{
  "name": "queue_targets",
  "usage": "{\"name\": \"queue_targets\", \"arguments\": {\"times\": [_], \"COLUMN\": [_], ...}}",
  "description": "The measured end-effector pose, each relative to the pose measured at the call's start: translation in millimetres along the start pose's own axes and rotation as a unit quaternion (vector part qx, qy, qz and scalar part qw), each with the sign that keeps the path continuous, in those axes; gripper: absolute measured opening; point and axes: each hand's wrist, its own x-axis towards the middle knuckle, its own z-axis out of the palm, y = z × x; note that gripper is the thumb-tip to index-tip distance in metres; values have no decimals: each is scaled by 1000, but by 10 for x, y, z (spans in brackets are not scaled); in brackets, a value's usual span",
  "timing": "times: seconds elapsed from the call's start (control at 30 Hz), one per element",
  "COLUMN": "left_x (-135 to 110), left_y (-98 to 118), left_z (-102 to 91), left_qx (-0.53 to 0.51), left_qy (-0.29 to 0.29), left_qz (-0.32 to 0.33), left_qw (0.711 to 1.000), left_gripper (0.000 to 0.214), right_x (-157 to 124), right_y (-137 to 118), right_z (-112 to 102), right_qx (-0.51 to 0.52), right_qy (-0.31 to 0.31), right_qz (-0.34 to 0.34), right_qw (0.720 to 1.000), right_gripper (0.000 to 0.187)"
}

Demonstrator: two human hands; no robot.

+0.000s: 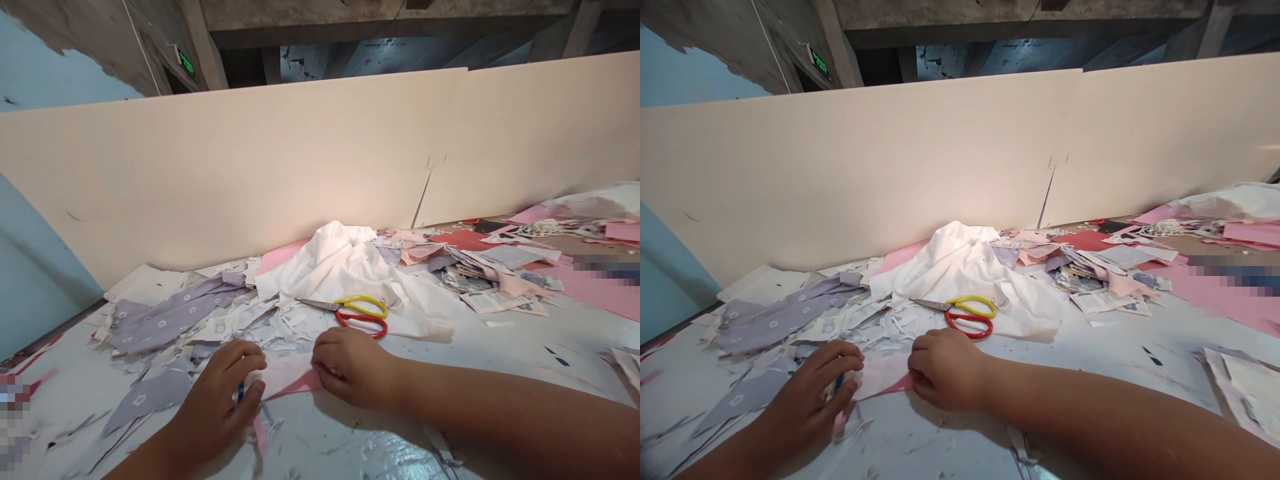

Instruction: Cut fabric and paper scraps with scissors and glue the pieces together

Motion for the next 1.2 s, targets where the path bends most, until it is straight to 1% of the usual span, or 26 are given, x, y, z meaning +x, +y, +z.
{"name": "queue_targets", "arguments": {"times": [0.07,0.1,0.17,0.23,0.27,0.33,0.37,0.4,0.43,0.47,0.53,0.57,0.6,0.63,0.67,0.73,0.83,0.9,1.0,1.1,1.17,1.2], "left_x": [-49,-71,-99,-94,-78,-25,7,39,68,93,122,128,130,129,127,120,108,93,64,44,35,30], "left_y": [-48,-66,-83,-68,-48,14,52,91,128,161,208,222,231,236,238,242,250,256,260,269,273,271], "left_z": [20,30,51,63,63,49,34,15,-7,-30,-76,-95,-111,-122,-127,-126,-106,-92,-82,-87,-85,-77], "left_qx": [-8,-11,-11,-9,-8,-11,-14,-17,-21,-28,-41,-48,-53,-57,-61,-70,-74,-68,-55,-42,-44,-50], "left_qy": [43,65,97,105,92,33,-5,-41,-71,-92,-120,-127,-133,-136,-140,-150,-159,-153,-125,-109,-109,-105], "left_qz": [-18,-29,-44,-33,-20,0,5,3,4,7,13,15,16,17,22,45,78,87,99,110,117,116], "left_qw": [999,997,994,994,996,999,1000,999,997,995,992,991,990,989,988,985,981,982,986,987,986,986], "left_gripper": [15,15,15,12,10,8,10,14,17,20,25,26,27,27,27,27,27,26,26,28,29,29], "right_x": [16,31,75,133,163,214,229,236,232,219,172,143,112,83,56,12,-33,-55,-65,-22,22,35], "right_y": [-5,-5,4,29,51,113,152,191,229,261,292,288,270,242,205,126,46,24,2,29,151,256], "right_z": [12,14,6,-16,-28,-50,-57,-63,-67,-73,-90,-102,-115,-127,-136,-136,-88,-35,24,-35,-188,-294], "right_qx": [72,113,195,267,295,324,321,302,266,211,58,-22,-86,-126,-137,-101,-24,-2,10,-3,-38,-65], "right_qy": [55,76,98,103,102,95,89,86,91,103,130,136,132,120,101,53,-14,-34,-34,-25,1,36], "right_qz": [62,105,197,280,316,374,389,392,380,353,261,204,148,95,53,3,-19,-24,-38,-46,-3,61], "right_qw": [994,985,956,916,896,864,859,865,881,906,955,969,976,980,984,993,999,999,999,999,999,995], "right_gripper": [17,17,16,17,18,21,24,27,29,30,32,34,36,35,32,25,24,23,22,25,25,26]}}
